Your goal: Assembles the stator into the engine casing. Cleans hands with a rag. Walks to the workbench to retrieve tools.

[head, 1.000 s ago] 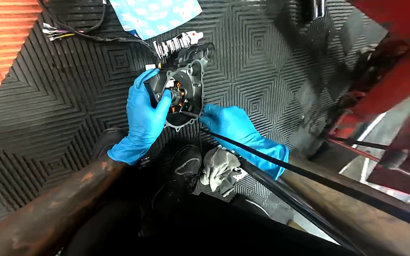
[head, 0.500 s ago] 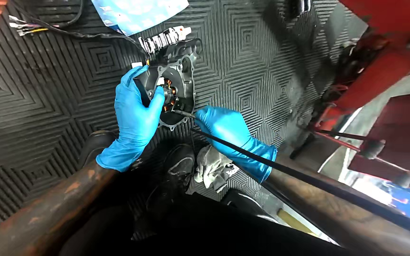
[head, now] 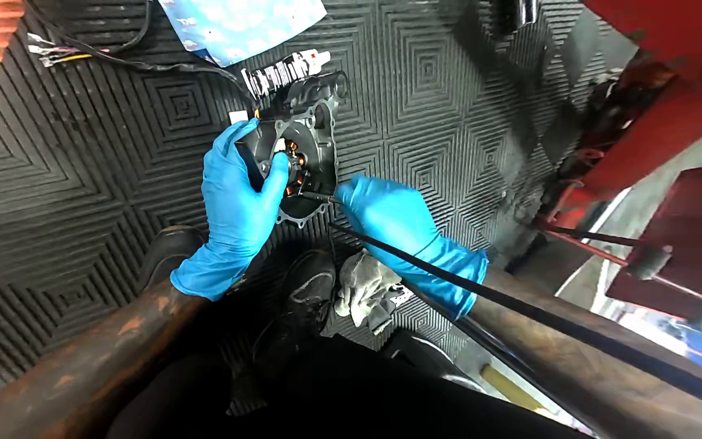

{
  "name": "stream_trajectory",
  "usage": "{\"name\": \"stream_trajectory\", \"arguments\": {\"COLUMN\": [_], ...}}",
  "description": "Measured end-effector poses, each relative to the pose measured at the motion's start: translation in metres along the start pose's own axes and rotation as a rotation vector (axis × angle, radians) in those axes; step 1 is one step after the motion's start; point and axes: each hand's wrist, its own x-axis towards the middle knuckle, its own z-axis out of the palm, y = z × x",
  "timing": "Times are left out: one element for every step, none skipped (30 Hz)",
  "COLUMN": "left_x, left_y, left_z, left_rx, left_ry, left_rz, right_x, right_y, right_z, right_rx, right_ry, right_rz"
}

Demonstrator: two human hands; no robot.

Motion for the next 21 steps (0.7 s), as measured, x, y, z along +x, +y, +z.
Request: {"name": "stream_trajectory", "arguments": {"left_x": [0.000,0.000,0.001,0.001,0.001,0.001,0.000,0.000,0.000,0.000,0.000,0.000,-0.001,-0.001,-0.001,-0.001,-0.001,-0.001,-0.001,0.000,0.000], "left_y": [0.001,0.001,0.002,0.002,0.003,0.003,0.004,0.005,0.006,0.006,0.007,0.006,0.005,0.005,0.004,0.002,0.001,0.001,0.001,0.002,0.002], "left_z": [0.000,0.001,0.002,0.002,0.003,0.003,0.004,0.005,0.006,0.007,0.007,0.006,0.004,0.004,0.003,0.003,0.002,0.002,0.001,0.001,0.002], "left_rx": [0.008,0.014,0.021,0.025,0.027,0.028,0.030,0.033,0.034,0.034,0.032,0.031,0.029,0.027,0.025,0.024,0.026,0.029,0.033,0.033,0.035], "left_ry": [-0.002,-0.003,0.000,-0.002,-0.010,-0.017,-0.019,-0.015,-0.009,-0.007,-0.009,-0.012,-0.014,-0.012,-0.009,-0.004,-0.001,-0.001,-0.003,-0.003,-0.001], "left_rz": [0.002,0.007,0.014,0.019,0.024,0.032,0.045,0.058,0.068,0.070,0.067,0.064,0.061,0.059,0.057,0.054,0.051,0.049,0.047,0.044,0.044], "right_x": [-0.002,-0.002,-0.001,0.002,0.011,0.021,0.031,0.036,0.036,0.034,0.030,0.025,0.021,0.015,0.007,0.000,-0.005,-0.008,-0.010,-0.011,-0.012], "right_y": [0.001,0.002,0.003,0.002,0.002,0.005,0.009,0.014,0.017,0.018,0.017,0.015,0.012,0.011,0.010,0.011,0.014,0.017,0.020,0.023,0.025], "right_z": [0.005,0.007,0.005,-0.001,-0.008,-0.015,-0.018,-0.018,-0.016,-0.015,-0.015,-0.016,-0.018,-0.017,-0.014,-0.008,-0.002,0.003,0.005,0.005,0.005], "right_rx": [-0.067,-0.069,-0.020,0.065,0.179,0.301,0.417,0.525,0.619,0.694,0.743,0.749,0.690,0.571,0.433,0.285,0.140,0.020,-0.079,-0.150,-0.178], "right_ry": [0.091,0.109,0.053,-0.063,-0.200,-0.335,-0.440,-0.504,-0.531,-0.543,-0.548,-0.541,-0.522,-0.458,-0.346,-0.220,-0.105,-0.003,0.070,0.110,0.119], "right_rz": [-0.093,-0.120,-0.074,0.041,0.201,0.375,0.532,0.666,0.767,0.822,0.819,0.760,0.661,0.528,0.380,0.221,0.080,-0.043,-0.137,-0.206,-0.247]}}
